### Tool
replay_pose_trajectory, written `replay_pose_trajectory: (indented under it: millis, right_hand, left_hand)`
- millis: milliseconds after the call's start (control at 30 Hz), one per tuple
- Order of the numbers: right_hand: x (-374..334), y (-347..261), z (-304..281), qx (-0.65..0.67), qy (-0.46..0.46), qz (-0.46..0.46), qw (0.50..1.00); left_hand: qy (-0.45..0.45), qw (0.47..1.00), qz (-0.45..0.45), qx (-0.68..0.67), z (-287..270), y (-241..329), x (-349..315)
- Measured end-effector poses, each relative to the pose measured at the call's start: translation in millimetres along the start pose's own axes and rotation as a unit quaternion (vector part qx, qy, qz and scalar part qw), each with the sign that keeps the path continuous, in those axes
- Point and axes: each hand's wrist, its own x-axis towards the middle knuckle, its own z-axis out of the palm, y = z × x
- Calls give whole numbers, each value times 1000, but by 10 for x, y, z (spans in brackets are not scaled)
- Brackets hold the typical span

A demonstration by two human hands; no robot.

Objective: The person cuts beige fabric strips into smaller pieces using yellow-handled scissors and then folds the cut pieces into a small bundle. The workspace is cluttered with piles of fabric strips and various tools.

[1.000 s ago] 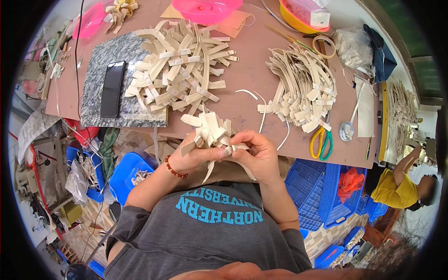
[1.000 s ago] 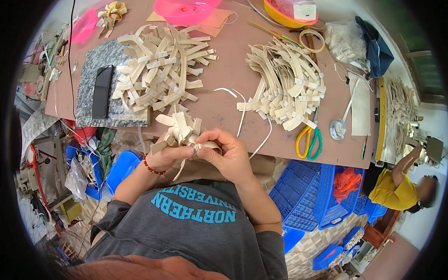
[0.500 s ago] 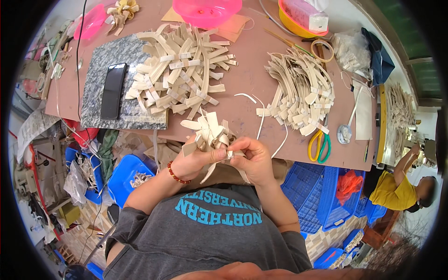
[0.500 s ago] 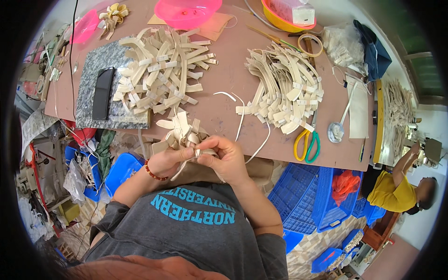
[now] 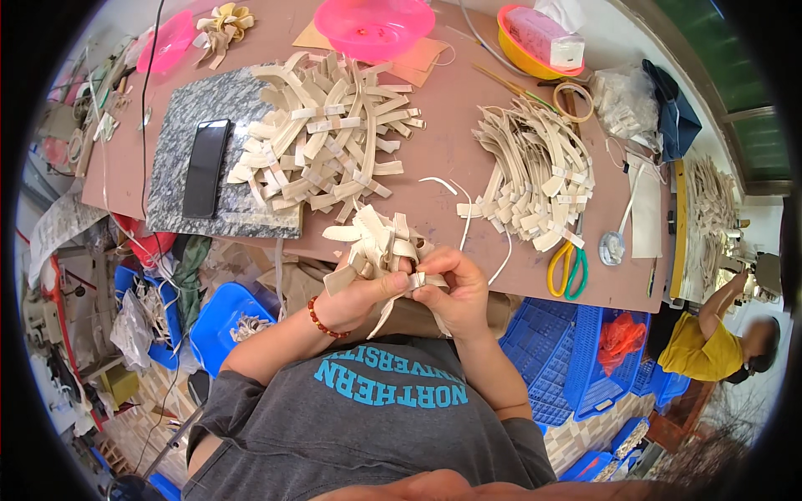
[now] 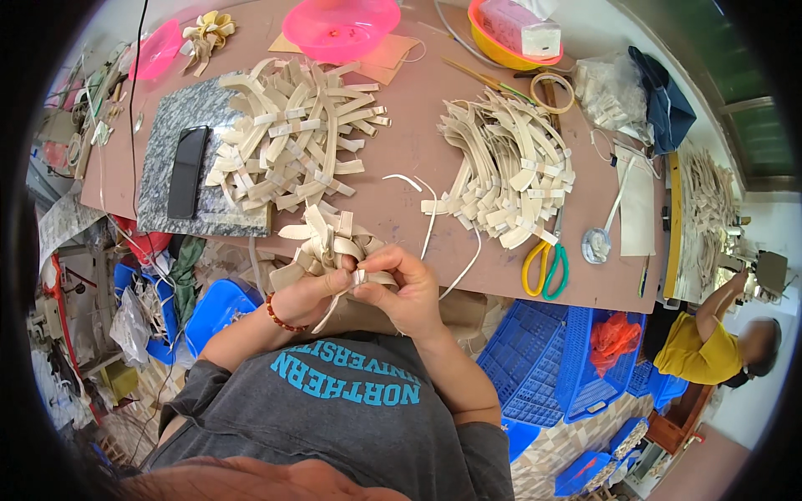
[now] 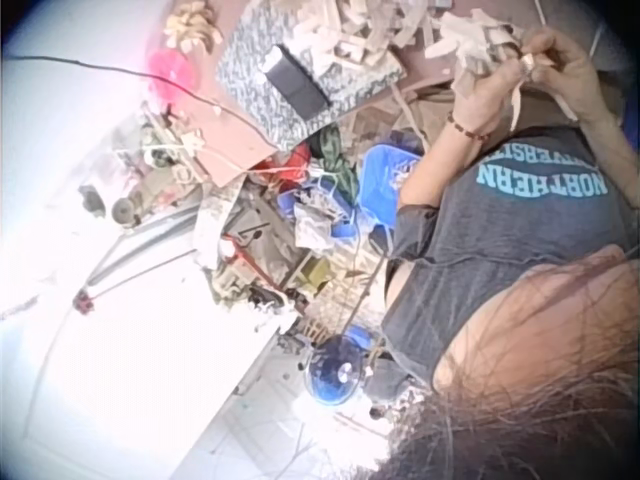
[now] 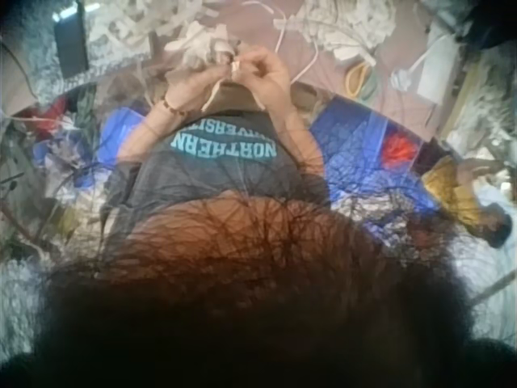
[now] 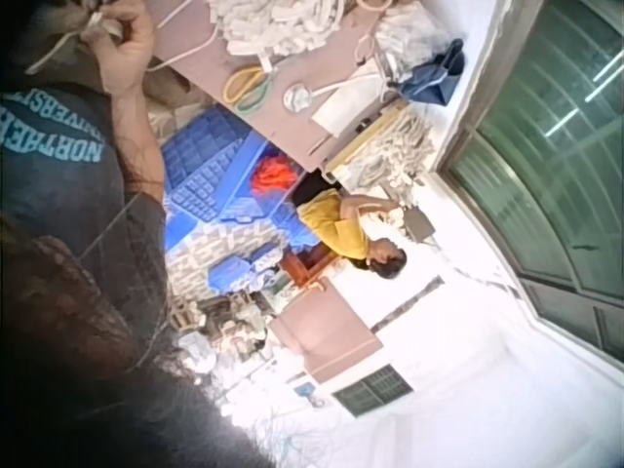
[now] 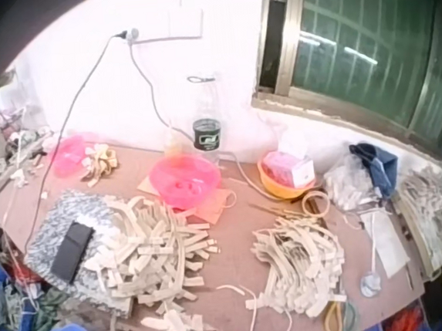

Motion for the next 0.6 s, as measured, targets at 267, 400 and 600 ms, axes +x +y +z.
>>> replay_pose_trajectory:
  millis: [267,400,600]
  right_hand:
    - [3,-80,-6,56,-14,43,997]
    - [11,-118,44,40,2,34,999]
    - [-46,-49,20,114,25,80,990]
  left_hand:
    - [-5,997,-15,73,14,53,-26]
    - [5,999,-24,49,63,97,-51]
    - [3,997,-27,75,115,192,-53]
